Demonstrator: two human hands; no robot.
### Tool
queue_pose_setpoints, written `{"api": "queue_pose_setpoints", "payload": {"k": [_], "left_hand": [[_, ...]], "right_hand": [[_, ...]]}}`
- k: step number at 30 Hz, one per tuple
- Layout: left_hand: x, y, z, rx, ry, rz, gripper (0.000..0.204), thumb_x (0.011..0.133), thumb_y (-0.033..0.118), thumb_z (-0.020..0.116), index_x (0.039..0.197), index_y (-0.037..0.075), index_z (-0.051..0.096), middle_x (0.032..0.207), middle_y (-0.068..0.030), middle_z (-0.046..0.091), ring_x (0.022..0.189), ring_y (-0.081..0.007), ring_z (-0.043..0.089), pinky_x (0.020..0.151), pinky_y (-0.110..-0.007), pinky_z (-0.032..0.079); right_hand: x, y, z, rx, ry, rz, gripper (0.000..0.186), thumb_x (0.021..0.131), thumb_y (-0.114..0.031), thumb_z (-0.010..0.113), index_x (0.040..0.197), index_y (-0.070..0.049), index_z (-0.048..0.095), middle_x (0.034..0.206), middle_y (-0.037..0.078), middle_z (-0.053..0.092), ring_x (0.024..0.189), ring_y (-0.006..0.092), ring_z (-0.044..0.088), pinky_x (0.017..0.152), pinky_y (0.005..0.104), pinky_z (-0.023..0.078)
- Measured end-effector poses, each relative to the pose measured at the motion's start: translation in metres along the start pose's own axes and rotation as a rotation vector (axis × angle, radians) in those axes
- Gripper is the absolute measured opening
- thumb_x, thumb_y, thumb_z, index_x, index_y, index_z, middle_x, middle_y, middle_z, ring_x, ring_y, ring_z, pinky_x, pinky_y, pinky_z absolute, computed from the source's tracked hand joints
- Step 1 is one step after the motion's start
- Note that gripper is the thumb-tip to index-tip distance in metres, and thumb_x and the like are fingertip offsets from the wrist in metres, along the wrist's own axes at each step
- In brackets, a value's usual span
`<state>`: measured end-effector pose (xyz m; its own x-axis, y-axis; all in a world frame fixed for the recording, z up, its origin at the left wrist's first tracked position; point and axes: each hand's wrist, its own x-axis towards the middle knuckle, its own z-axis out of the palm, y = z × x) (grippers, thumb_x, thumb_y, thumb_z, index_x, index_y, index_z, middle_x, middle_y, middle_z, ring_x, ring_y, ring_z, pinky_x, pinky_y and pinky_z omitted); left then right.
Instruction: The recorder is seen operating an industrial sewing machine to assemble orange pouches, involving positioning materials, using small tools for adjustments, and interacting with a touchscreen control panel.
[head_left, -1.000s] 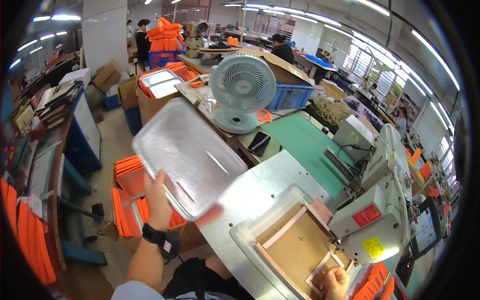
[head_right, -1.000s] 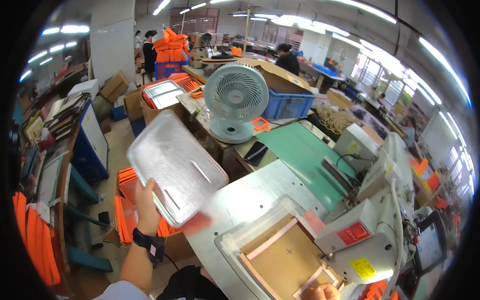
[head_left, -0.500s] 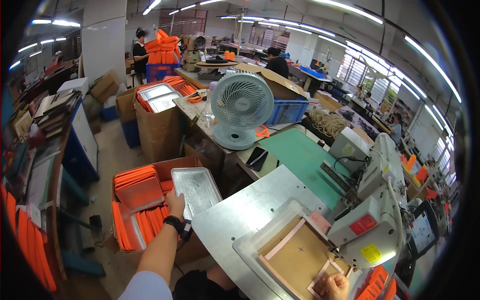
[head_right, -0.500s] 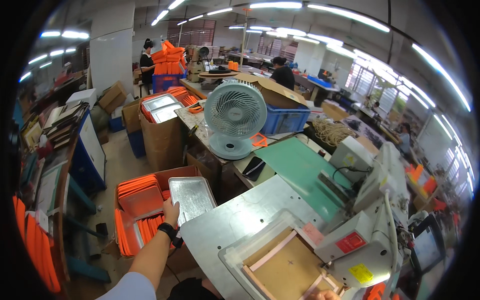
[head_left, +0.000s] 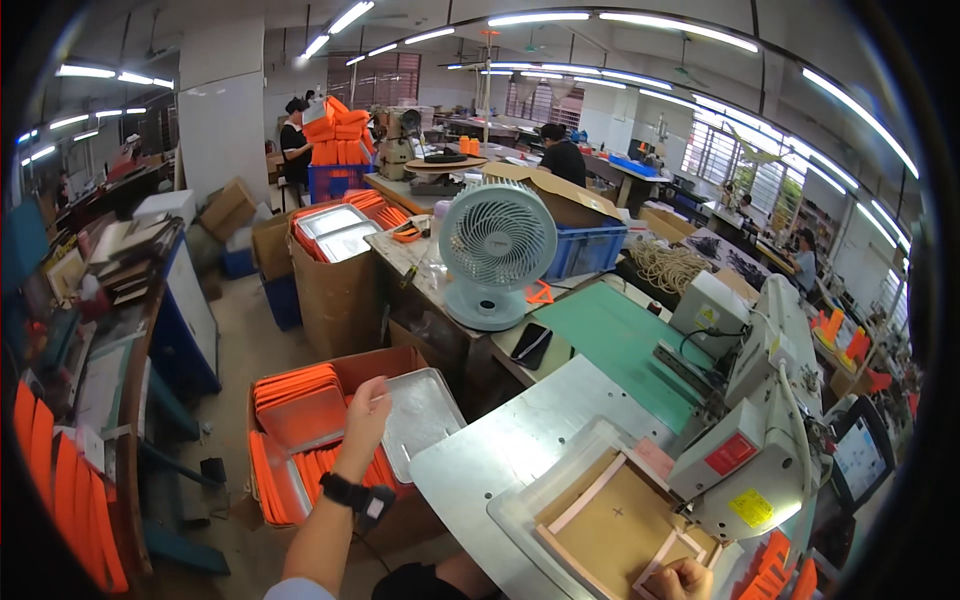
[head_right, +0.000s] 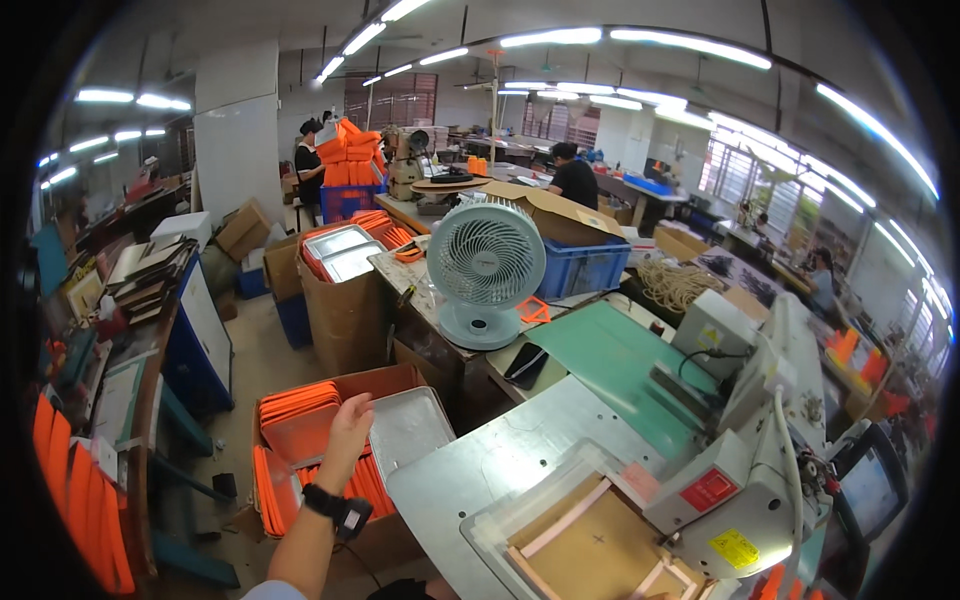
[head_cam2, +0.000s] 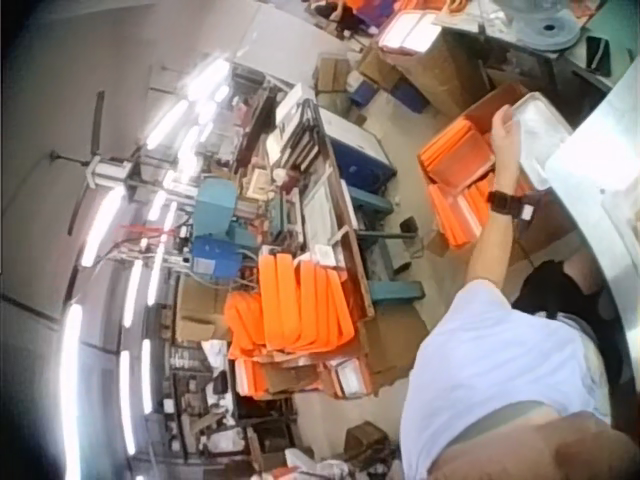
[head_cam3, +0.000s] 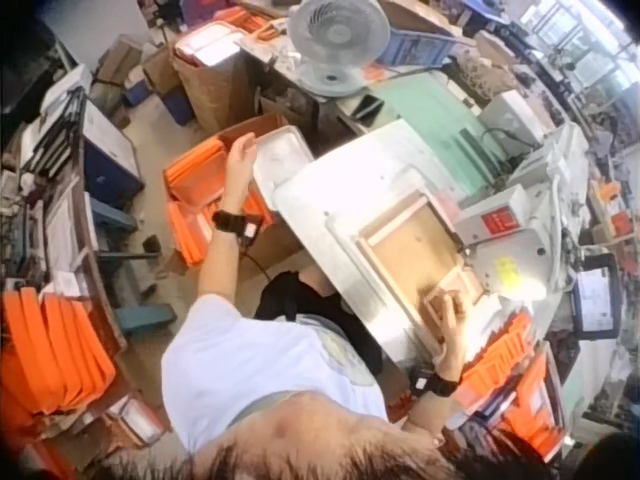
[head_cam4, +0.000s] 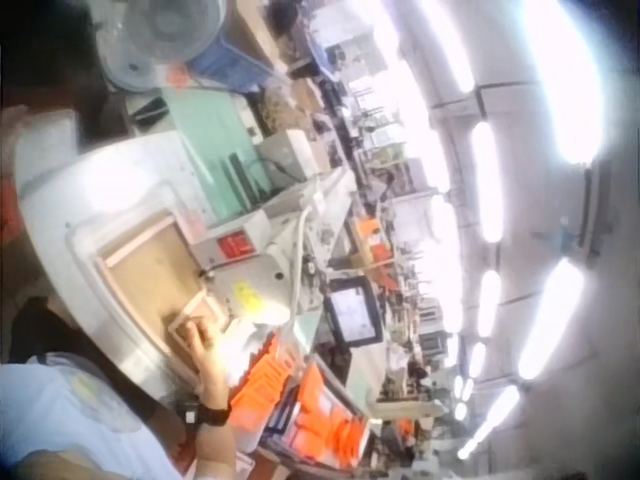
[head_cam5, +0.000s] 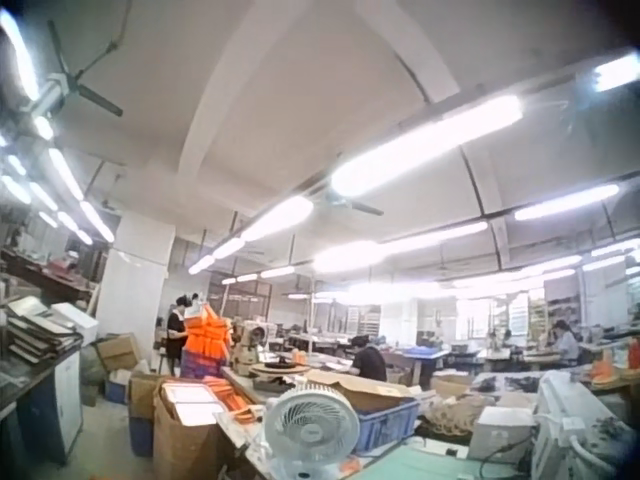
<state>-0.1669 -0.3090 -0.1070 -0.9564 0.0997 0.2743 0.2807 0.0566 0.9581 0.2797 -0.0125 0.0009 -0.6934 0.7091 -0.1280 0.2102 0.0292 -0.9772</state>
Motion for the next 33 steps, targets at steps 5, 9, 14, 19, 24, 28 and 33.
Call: {"api": "queue_pose_setpoints", "payload": {"k": [5,9,14,19,24,28,33], "left_hand": [[-0.09,0.207,0.068,0.073,-1.088,0.15,0.041,0.099,0.011,0.055,0.139,0.007,0.052,0.114,-0.0102,0.064,0.101,-0.0191,0.062,0.087,-0.033,0.05],[-0.148,0.192,0.166,0.052,-1.493,0.7,0.058,0.095,0.012,0.059,0.15,0.012,0.04,0.109,-0.018,0.061,0.096,-0.0334,0.063,0.085,-0.041,0.05],[-0.164,0.167,0.256,-0.02,-1.727,0.851,0.034,0.08,0.01,0.072,0.112,0.004,0.062,0.097,-0.0176,0.064,0.09,-0.0369,0.064,0.079,-0.044,0.051],[-0.143,0.157,0.274,0.284,-1.741,-0.283,0.029,0.099,0.019,0.05,0.09,-0.005,0.065,0.079,-0.0123,0.068,0.065,-0.0214,0.069,0.058,-0.031,0.058],[-0.119,0.136,0.266,-0.223,-1.414,-0.63,0.029,0.102,0.018,0.047,0.091,-0.005,0.061,0.08,-0.0168,0.066,0.066,-0.0285,0.07,0.061,-0.036,0.061],[-0.108,0.125,0.265,-0.495,-1.269,-0.799,0.03,0.102,0.024,0.051,0.094,-0.004,0.059,0.082,-0.0175,0.067,0.077,-0.0308,0.071,0.069,-0.039,0.062],[-0.118,0.136,0.267,-0.607,-1.136,-0.867,0.025,0.101,0.022,0.051,0.108,-0.002,0.056,0.105,-0.0192,0.065,0.097,-0.0336,0.068,0.087,-0.046,0.057]], "right_hand": [[0.0,-0.02,0.012,-0.581,-0.113,-0.538,0.008,0.093,-0.007,0.065,0.091,-0.002,0.06,0.081,0.007,0.062,0.077,0.0205,0.062,0.069,0.0345,0.05],[0.002,-0.026,0.025,-0.674,-0.103,-0.737,0.009,0.087,-0.009,0.069,0.088,-0.003,0.062,0.079,0.01,0.066,0.07,0.0253,0.065,0.066,0.038,0.051],[0.012,-0.012,0.021,-0.656,-0.158,-0.797,0.02,0.082,-0.006,0.068,0.102,-0.003,0.066,0.094,0.014,0.067,0.086,0.0322,0.066,0.076,0.0395,0.054],[-0.052,-0.019,-0.031,-0.977,0.099,-0.556,0.029,0.083,-0.011,0.068,0.11,-0.004,0.062,0.117,0.011,0.063,0.096,0.0308,0.062,0.082,0.0376,0.052],[-0.134,0.011,-0.146,-1.044,0.524,-0.172,0.03,0.08,-0.011,0.071,0.109,-0.006,0.063,0.104,0.012,0.061,0.097,0.0323,0.062,0.081,0.0419,0.05],[-0.158,0.022,-0.166,-1.073,0.634,0.161,0.035,0.079,-0.015,0.074,0.11,-0.005,0.062,0.104,0.013,0.06,0.099,0.0343,0.061,0.084,0.0423,0.05],[-0.161,0.035,-0.149,-1.041,0.732,0.209,0.055,0.074,-0.022,0.081,0.12,-0.003,0.058,0.108,0.016,0.06,0.102,0.0362,0.06,0.087,0.042,0.049]]}}
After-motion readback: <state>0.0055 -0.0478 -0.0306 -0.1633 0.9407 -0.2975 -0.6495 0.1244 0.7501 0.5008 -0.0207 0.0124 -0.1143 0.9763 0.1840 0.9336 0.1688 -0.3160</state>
